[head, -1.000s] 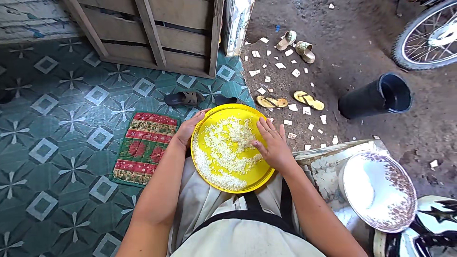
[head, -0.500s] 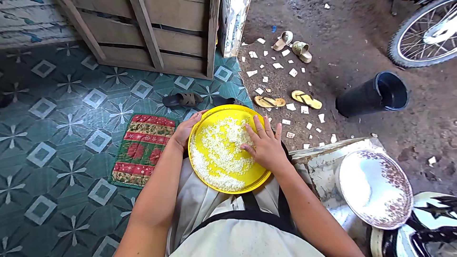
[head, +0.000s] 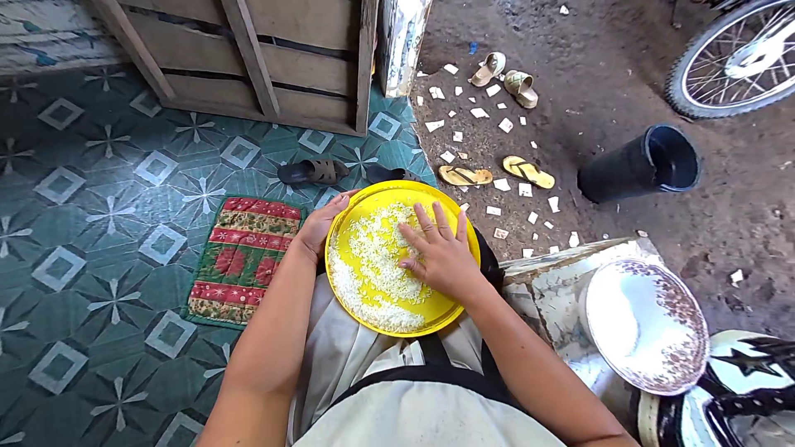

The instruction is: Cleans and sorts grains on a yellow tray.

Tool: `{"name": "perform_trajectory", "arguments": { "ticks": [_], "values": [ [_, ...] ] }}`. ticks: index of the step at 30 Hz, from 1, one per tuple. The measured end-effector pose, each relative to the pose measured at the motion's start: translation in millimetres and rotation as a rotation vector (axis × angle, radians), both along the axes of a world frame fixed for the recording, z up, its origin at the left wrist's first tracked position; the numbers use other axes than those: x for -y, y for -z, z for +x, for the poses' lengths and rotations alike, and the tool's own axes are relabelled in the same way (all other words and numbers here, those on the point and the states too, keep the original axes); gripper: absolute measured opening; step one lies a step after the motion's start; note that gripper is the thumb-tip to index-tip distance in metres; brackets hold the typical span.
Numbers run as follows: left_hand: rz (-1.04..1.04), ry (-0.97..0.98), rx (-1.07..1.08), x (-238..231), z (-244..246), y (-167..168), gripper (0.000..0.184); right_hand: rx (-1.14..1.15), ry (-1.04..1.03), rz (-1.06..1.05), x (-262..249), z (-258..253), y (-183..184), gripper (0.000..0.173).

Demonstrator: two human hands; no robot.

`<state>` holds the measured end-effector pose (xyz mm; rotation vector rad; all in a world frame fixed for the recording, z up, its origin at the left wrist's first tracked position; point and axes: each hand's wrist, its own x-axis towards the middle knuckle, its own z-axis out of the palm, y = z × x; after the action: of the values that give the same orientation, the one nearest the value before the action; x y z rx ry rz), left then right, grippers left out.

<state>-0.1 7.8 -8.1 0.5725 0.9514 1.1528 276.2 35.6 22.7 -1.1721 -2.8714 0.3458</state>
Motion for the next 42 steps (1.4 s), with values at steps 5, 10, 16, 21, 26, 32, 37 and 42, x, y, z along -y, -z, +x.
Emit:
{"name": "perform_trajectory", "arguments": {
  "ticks": [5,10,16,21,26,32,37,42],
  "values": [
    [0.010,-0.007,0.000,2.3,-0.8,-2.2,0.043,-0.059,-0.013,-0.004,12.6,7.6,1.1,0.073],
    [0.027,0.004,0.016,1.4,-1.6,0.2,0.044,-0.059,-0.024,0.002,24.4,14.7,4.0,0.072],
    [-0.077,-0.039,-0.030,4.6,6.9,-27.2,0.041,-0.068,-0.023,0.048,31.1,26.6,1.8,0.071],
    [0.027,-0.010,0.022,3.2,-1.7,-0.2,0.042,-0.102,-0.010,0.054,37.3,34.7,-1.1,0.072],
    [-0.066,-0.040,0.002,2.7,5.9,-21.5,0.039,-0.079,-0.016,0.022,35.1,40.7,-2.6,0.068],
    [0.013,-0.007,0.022,2.7,-0.9,0.2,0.043,-0.108,-0.001,0.018,29.8,38.2,-3.9,0.070],
    [-0.038,-0.031,-0.017,3.8,5.1,-18.2,0.041,-0.049,0.011,-0.018,27.1,39.2,-5.9,0.069],
    [-0.004,-0.002,0.005,2.4,0.3,-4.0,0.043,-0.104,0.000,0.007,27.8,43.4,-7.2,0.071]
  ]
}}
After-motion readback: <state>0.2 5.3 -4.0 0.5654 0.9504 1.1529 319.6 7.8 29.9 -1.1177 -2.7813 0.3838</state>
